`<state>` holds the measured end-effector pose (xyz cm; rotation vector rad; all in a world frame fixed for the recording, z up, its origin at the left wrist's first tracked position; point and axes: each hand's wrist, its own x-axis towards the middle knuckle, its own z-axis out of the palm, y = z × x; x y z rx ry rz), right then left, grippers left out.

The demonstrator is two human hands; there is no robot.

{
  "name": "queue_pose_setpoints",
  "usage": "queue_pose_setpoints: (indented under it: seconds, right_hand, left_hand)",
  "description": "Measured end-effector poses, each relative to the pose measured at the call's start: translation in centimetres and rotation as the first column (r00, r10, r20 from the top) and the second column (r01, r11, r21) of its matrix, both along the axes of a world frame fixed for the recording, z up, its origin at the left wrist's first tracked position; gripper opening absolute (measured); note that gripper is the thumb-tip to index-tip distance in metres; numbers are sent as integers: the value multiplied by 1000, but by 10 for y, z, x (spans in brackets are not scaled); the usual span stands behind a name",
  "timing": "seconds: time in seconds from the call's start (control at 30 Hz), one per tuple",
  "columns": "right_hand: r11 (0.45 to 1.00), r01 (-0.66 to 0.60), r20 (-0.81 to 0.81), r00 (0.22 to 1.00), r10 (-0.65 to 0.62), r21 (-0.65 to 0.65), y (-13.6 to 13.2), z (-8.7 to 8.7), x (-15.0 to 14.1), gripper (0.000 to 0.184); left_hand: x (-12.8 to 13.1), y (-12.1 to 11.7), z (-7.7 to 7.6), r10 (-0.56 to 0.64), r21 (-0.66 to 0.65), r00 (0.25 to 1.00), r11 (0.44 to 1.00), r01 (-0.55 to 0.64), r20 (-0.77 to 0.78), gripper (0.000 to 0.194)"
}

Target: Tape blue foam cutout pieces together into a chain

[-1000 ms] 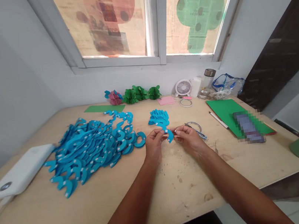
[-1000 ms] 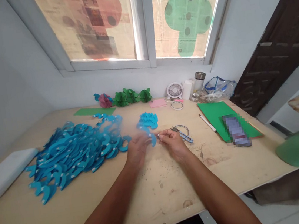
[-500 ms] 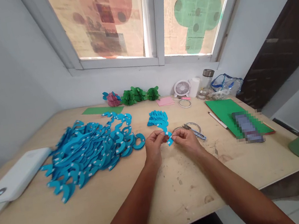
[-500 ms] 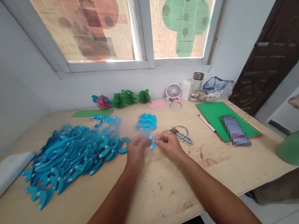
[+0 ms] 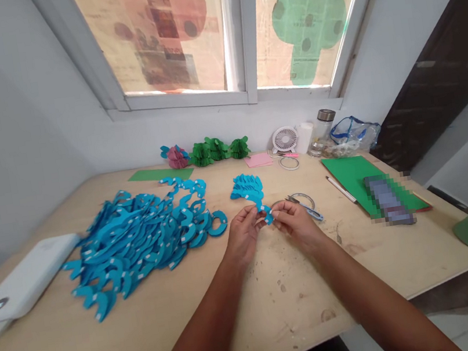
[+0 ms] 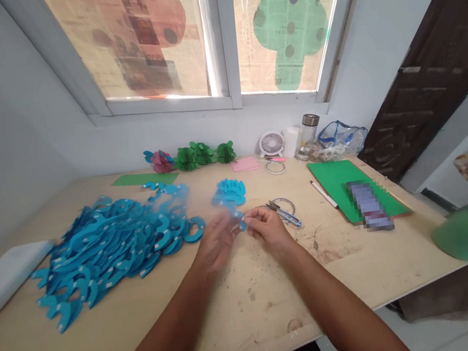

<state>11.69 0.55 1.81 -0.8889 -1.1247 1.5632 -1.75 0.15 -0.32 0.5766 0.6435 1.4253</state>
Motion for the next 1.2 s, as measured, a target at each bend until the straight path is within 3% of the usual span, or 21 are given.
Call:
queue_pose_setpoints:
  seconds: [0.2,0.33,0.57,0.73,0.97,1.2]
  right_hand:
    - [973,-199,-232,958,168,-115,-4,3,4,19]
    - [967,-233,-223,953,207,-98,-5,2,3,19]
    - [989,-130,107,987,122,68,-3,0,-1,18]
    - [971,-105,379,925,15,217,2,-12,-1,9]
    - [828,-209,639,739,-215,520,-1,-16,-1,6]
    - [761,-345,723,652,-227,550,-7,-13,-2,10]
  left_hand:
    - [-1,1,-3,-89,35,995,996,88,54,14]
    - [-2,1,-3,-164,77,985,984,160,47,14]
    - [-2,0,0,-158,65,987,985,159,-17,20]
    - [-4,0,6,-53,27,995,998,55,-79,29]
    - [-4,5,6,114,18,958,993,-113,-264,26]
    - [-6,5,4,242,77,881,970,-232,-407,18]
